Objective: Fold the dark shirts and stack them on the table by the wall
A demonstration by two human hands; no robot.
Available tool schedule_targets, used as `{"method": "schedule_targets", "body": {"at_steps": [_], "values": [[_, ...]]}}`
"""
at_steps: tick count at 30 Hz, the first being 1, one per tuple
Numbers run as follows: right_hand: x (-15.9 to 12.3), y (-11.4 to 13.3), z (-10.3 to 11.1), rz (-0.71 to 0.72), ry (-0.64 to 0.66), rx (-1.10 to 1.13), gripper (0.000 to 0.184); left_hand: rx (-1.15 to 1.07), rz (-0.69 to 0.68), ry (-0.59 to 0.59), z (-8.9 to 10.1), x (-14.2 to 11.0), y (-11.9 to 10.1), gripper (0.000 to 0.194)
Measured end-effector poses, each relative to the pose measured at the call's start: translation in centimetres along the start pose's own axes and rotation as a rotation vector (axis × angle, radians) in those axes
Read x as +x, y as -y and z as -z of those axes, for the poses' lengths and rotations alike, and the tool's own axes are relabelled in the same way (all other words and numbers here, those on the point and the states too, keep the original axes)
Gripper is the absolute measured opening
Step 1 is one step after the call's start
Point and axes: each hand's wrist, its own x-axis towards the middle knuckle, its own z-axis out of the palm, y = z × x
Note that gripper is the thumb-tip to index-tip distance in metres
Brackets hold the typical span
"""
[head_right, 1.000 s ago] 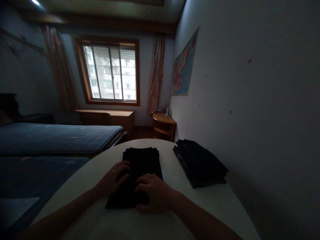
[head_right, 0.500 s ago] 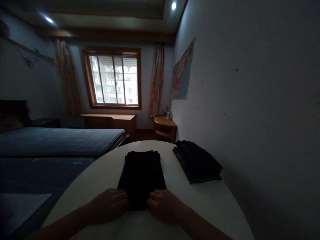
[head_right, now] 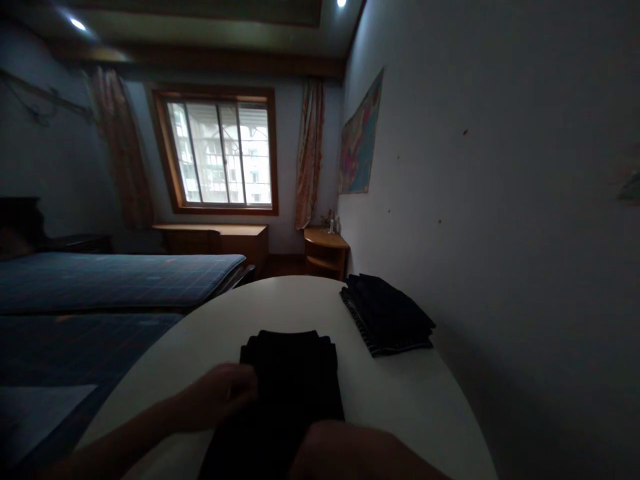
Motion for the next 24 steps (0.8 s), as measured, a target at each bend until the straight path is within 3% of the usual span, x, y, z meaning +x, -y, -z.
{"method": "schedule_targets", "body": {"at_steps": [2,4,6,8,14,18,21,24], "values": [[-0.2,0.6,2.7,0.027,-0.180,-0.001,0.025,-0.034,0.152,-0.203,1.0,1.5,2.7,0.020],[0.3,0.2,4.7,-0.082,-0.425,-0.069,0.025,-0.068,0.241,-0.323,1.2,2.5,5.8,0.023],[1.5,-1.1,6.0,-0.186,-0.609,-0.130,0.023,-0.071,0.296,-0.362,0.7,3.0,8.4,0.024],[3.1,-2.5,6.7,-0.208,-0.702,-0.157,0.024,-0.098,0.315,-0.353,-0.1,3.1,9.8,0.024],[8.7,-4.3,7.6,-0.173,-0.739,-0.153,0.037,-0.335,0.191,-0.354,-1.6,2.1,9.4,0.036],[11.6,-4.6,7.2,-0.152,-0.720,-0.100,0.052,-0.342,0.146,-0.333,-1.5,1.5,8.8,0.042],[12.3,-5.0,6.9,-0.112,-0.709,-0.068,0.054,-0.311,0.147,-0.335,-1.4,1.5,9.2,0.041],[11.7,-5.0,7.1,-0.062,-0.691,-0.003,0.042,-0.270,0.187,-0.387,-1.6,1.6,9.9,0.043]]}}
